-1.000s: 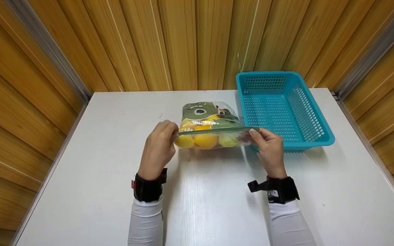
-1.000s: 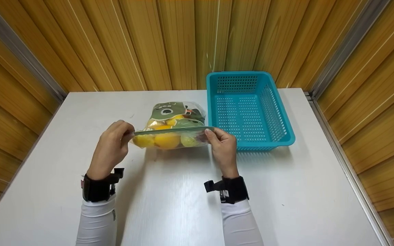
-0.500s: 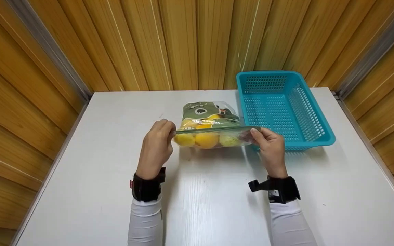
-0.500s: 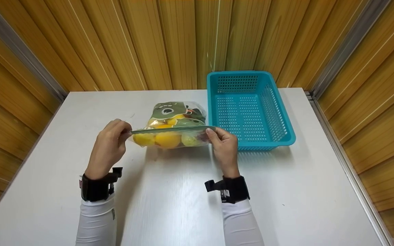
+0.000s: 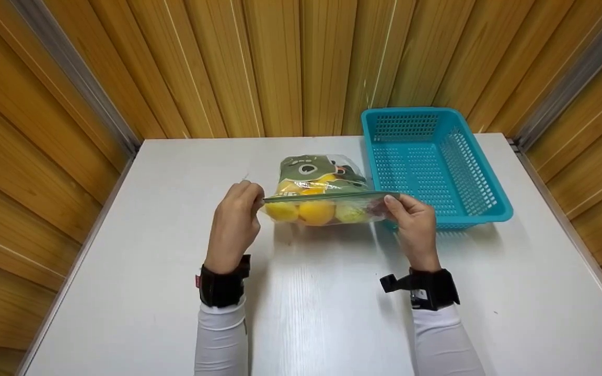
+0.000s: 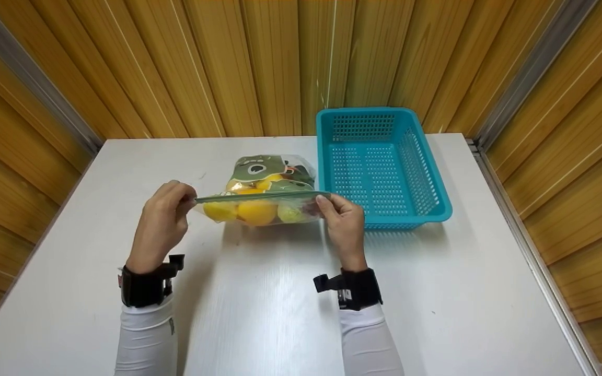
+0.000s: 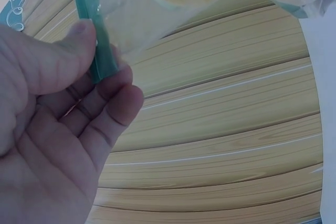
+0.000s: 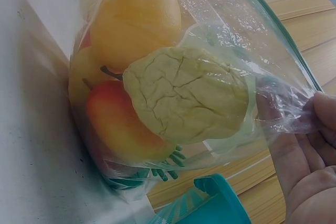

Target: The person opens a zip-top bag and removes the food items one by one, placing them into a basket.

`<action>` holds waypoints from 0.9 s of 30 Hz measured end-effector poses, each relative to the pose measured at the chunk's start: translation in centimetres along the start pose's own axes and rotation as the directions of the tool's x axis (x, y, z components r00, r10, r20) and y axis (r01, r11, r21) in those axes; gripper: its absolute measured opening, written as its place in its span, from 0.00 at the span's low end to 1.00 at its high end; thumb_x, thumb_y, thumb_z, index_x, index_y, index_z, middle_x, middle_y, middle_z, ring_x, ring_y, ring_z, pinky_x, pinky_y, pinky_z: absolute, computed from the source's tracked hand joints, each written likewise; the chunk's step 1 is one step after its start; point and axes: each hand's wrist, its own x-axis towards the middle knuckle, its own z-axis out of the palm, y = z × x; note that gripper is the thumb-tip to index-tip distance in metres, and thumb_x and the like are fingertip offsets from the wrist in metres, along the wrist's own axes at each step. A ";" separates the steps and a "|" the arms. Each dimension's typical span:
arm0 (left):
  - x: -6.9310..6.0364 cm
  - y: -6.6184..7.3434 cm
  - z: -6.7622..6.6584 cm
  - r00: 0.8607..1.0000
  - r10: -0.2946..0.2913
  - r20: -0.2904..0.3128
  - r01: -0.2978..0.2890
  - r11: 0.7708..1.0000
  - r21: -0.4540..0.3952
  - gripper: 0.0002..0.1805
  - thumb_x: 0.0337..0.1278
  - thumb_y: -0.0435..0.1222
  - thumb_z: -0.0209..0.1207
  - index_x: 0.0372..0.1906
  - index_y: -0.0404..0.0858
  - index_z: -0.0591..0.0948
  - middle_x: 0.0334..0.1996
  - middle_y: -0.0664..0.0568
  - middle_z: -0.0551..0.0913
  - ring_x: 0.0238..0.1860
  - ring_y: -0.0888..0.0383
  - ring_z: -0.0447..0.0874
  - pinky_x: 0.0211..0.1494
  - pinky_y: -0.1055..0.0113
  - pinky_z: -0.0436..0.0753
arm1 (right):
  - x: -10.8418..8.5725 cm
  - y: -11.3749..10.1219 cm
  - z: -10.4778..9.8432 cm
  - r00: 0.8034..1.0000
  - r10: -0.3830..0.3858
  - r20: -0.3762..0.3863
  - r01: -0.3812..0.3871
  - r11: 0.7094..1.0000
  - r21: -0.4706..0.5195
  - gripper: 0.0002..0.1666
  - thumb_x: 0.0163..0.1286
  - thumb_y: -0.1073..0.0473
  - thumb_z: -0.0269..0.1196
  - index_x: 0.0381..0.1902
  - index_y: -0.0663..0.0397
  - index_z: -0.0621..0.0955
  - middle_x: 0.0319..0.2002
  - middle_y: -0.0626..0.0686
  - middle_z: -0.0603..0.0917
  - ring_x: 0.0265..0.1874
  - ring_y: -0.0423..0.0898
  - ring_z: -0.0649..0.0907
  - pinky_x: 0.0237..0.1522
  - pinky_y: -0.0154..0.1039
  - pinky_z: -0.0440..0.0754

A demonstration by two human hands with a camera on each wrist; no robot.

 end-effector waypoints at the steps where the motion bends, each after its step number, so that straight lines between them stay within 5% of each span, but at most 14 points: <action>1: 0.0 0.0 0.0 1.000 -0.004 0.001 0.004 1.000 0.001 0.11 0.57 0.18 0.65 0.33 0.36 0.80 0.31 0.49 0.77 0.36 0.52 0.76 0.40 0.61 0.81 | 0.0 0.0 0.0 1.000 0.000 -0.003 0.000 1.000 -0.001 0.12 0.75 0.68 0.62 0.43 0.78 0.84 0.32 0.54 0.91 0.33 0.46 0.91 0.40 0.38 0.88; 16: 0.0 -0.2 0.2 1.000 0.027 -0.009 -0.027 1.000 0.003 0.09 0.60 0.20 0.63 0.36 0.36 0.78 0.33 0.48 0.74 0.38 0.51 0.75 0.40 0.60 0.79 | 0.0 -0.1 -0.2 0.996 0.049 -0.072 -0.051 0.998 -0.030 0.09 0.74 0.69 0.62 0.42 0.73 0.86 0.30 0.50 0.90 0.31 0.41 0.89 0.38 0.34 0.87; 22: 0.1 0.1 0.5 0.999 0.036 -0.003 -0.036 0.999 -0.027 0.07 0.66 0.21 0.59 0.41 0.34 0.76 0.36 0.46 0.78 0.38 0.49 0.78 0.42 0.56 0.82 | 0.1 -0.3 -0.5 0.997 0.062 -0.051 -0.064 0.997 -0.038 0.10 0.74 0.69 0.62 0.44 0.74 0.86 0.31 0.49 0.90 0.32 0.40 0.89 0.38 0.33 0.87; 27: 0.2 0.6 0.9 0.995 0.074 -0.060 -0.076 0.996 -0.038 0.06 0.68 0.23 0.57 0.45 0.33 0.77 0.38 0.44 0.81 0.38 0.49 0.82 0.41 0.56 0.85 | 0.1 -0.5 -0.7 0.999 0.047 0.001 -0.047 0.995 -0.090 0.11 0.74 0.68 0.63 0.44 0.75 0.85 0.32 0.48 0.90 0.33 0.39 0.88 0.38 0.33 0.87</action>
